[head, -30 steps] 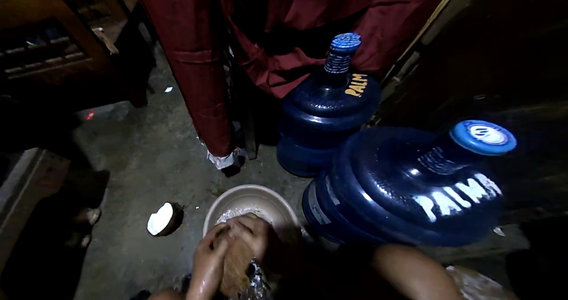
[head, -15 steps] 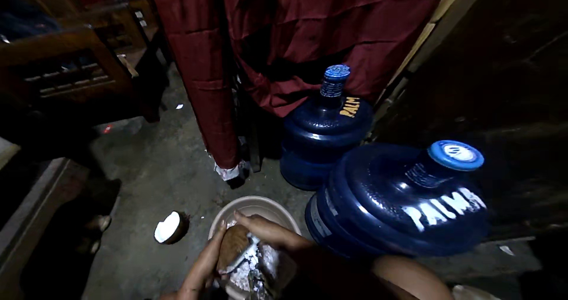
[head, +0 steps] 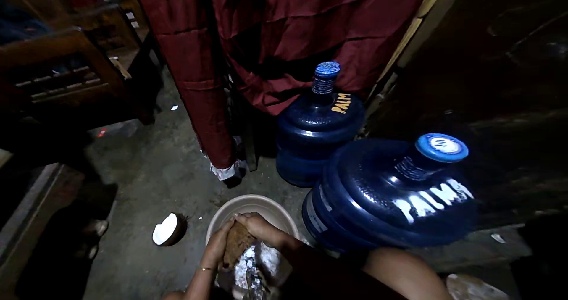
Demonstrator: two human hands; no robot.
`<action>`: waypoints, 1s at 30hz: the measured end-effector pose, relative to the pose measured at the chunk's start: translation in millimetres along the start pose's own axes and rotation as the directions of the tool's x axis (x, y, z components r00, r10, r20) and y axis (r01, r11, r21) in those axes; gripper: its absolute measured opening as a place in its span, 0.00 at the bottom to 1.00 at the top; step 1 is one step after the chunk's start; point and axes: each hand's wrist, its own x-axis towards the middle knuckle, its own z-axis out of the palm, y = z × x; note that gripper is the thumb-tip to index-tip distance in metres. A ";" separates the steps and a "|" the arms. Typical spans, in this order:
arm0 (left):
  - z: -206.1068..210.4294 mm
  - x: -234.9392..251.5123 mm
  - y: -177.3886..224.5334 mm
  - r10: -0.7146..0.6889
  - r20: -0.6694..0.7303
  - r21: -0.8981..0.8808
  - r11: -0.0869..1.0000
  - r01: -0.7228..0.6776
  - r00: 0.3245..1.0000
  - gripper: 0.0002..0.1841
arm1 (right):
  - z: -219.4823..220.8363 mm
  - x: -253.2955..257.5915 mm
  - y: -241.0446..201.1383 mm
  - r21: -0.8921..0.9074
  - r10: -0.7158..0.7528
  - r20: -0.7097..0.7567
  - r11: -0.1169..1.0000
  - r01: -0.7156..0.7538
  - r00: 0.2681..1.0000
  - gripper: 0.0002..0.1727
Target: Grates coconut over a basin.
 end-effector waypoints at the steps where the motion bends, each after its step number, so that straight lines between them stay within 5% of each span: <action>1: -1.8 -14.2 6.7 0.052 0.001 0.019 0.998 -0.052 0.999 0.30 | 0.5 -13.5 -5.9 -0.021 -0.042 -0.004 0.999 0.041 0.999 0.31; 6: 3.8 -49.6 -24.5 0.271 -0.195 0.137 0.959 -0.248 0.943 0.22 | 31.0 -38.0 42.6 -0.044 -0.397 -0.170 0.918 0.395 0.902 0.20; 9: 0.4 -13.7 -30.0 0.179 -0.225 0.136 0.979 -0.151 0.958 0.19 | 21.1 -5.9 34.3 -0.021 -0.211 -0.068 0.978 0.210 0.975 0.22; 14: -7.2 16.1 -1.6 -0.105 -0.094 0.078 0.991 0.113 0.990 0.32 | 7.8 22.8 12.4 0.049 0.012 -0.004 0.999 -0.011 1.000 0.29; 19: -1.4 -50.5 8.9 0.176 -0.114 0.198 0.968 -0.151 0.978 0.20 | 15.1 -47.8 10.9 -0.076 -0.254 -0.089 0.966 0.247 0.963 0.24; 21: 3.7 -51.7 -14.1 0.257 -0.194 0.230 0.950 -0.211 0.947 0.22 | 33.9 -38.6 44.6 -0.040 -0.435 -0.244 0.898 0.439 0.867 0.20; 22: 4.6 -42.2 -22.7 0.262 -0.231 0.218 0.952 -0.213 0.937 0.21 | 34.9 -27.6 50.2 -0.022 -0.423 -0.231 0.902 0.430 0.876 0.20; 25: 0.7 -5.0 -23.4 0.060 -0.220 0.166 0.986 -0.023 0.974 0.24 | 18.3 4.7 29.4 -0.009 -0.104 -0.033 0.995 0.104 0.994 0.23; 30: -12.8 8.2 22.2 -0.293 0.059 0.065 0.955 0.289 0.954 0.48 | -12.0 19.4 -16.0 -0.012 0.251 0.052 0.968 -0.251 0.967 0.50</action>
